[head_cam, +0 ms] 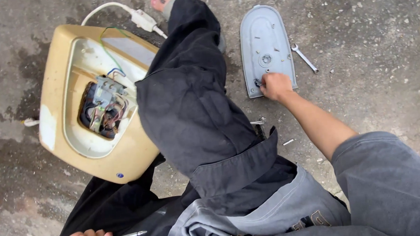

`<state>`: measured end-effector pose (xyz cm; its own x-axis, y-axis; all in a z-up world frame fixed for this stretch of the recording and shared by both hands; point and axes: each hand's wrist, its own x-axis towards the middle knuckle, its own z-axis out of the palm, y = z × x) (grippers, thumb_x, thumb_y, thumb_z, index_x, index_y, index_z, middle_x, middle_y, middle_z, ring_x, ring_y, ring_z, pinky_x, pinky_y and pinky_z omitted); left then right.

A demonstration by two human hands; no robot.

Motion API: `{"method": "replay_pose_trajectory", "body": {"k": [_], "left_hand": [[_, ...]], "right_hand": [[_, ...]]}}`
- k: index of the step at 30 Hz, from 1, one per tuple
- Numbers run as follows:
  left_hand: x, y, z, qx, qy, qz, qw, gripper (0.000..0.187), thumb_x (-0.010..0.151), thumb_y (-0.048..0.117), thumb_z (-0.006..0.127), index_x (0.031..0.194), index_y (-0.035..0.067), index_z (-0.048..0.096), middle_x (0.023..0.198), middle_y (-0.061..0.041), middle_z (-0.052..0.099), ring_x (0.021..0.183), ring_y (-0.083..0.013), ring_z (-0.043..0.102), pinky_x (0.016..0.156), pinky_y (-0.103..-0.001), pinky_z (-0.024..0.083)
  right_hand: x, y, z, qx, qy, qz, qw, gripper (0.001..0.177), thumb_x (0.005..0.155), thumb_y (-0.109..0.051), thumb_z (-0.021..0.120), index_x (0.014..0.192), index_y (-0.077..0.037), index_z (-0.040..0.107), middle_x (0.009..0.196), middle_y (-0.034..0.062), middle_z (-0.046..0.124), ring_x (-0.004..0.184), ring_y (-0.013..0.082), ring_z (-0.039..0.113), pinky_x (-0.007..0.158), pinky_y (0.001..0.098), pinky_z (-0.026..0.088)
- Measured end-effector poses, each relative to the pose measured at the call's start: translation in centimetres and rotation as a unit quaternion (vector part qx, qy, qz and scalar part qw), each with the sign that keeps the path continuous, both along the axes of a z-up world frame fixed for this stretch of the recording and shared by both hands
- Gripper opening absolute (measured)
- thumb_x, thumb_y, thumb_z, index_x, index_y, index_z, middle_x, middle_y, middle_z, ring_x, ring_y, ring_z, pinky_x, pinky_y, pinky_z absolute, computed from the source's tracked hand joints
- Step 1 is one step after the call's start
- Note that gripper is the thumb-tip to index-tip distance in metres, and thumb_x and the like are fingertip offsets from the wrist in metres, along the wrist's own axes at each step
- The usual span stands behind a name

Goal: Reinstalling internal electrical components and wiring into a water heater housing using a screwdriver.

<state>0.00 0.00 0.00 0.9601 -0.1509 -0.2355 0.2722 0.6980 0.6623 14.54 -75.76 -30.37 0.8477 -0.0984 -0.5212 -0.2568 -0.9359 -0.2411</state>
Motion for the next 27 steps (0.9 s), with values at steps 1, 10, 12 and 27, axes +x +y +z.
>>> {"method": "replay_pose_trajectory", "body": {"k": [1,10,12,27], "left_hand": [[1.7,-4.9,0.5,-0.027,-0.017,0.001,0.999,0.030,0.120,0.011,0.046,0.129,0.000,0.071,0.079,-0.017,0.068,0.072,-0.0291,0.064,0.092,-0.053,0.054],[5.2,-18.8,8.7,0.160,0.128,0.197,0.959,0.011,0.103,0.014,0.058,0.108,0.006,0.064,0.076,-0.004,0.054,0.057,-0.0094,0.043,0.079,-0.034,0.060],[5.8,-19.8,9.2,0.149,0.133,0.209,0.957,0.009,0.102,0.013,0.057,0.106,0.006,0.061,0.075,-0.003,0.053,0.058,-0.0086,0.042,0.079,-0.033,0.058],[9.0,-22.0,11.2,0.147,0.118,0.203,0.961,0.010,0.095,0.007,0.053,0.101,0.003,0.060,0.069,-0.002,0.050,0.054,-0.0059,0.039,0.074,-0.032,0.060]], "right_hand": [[-0.4,0.9,0.2,0.024,0.032,-0.010,0.999,0.021,0.086,-0.029,0.070,0.098,-0.014,0.075,0.100,0.0107,0.076,0.091,0.0373,0.071,0.079,0.0461,0.055],[0.3,2.2,-4.9,-0.070,0.000,0.018,0.997,0.020,0.091,-0.011,0.059,0.094,-0.002,0.077,0.098,0.0198,0.076,0.089,0.0406,0.074,0.076,0.0486,0.058],[-1.0,1.7,-2.1,-0.053,-0.038,0.019,0.998,0.019,0.092,-0.010,0.059,0.094,-0.003,0.075,0.098,0.0187,0.076,0.089,0.0384,0.073,0.077,0.0471,0.058],[10.0,-5.2,19.2,0.233,-0.335,-0.225,0.885,0.014,0.109,-0.007,0.060,0.095,-0.012,0.059,0.101,0.0030,0.072,0.095,0.0086,0.067,0.092,0.0247,0.061]]}}
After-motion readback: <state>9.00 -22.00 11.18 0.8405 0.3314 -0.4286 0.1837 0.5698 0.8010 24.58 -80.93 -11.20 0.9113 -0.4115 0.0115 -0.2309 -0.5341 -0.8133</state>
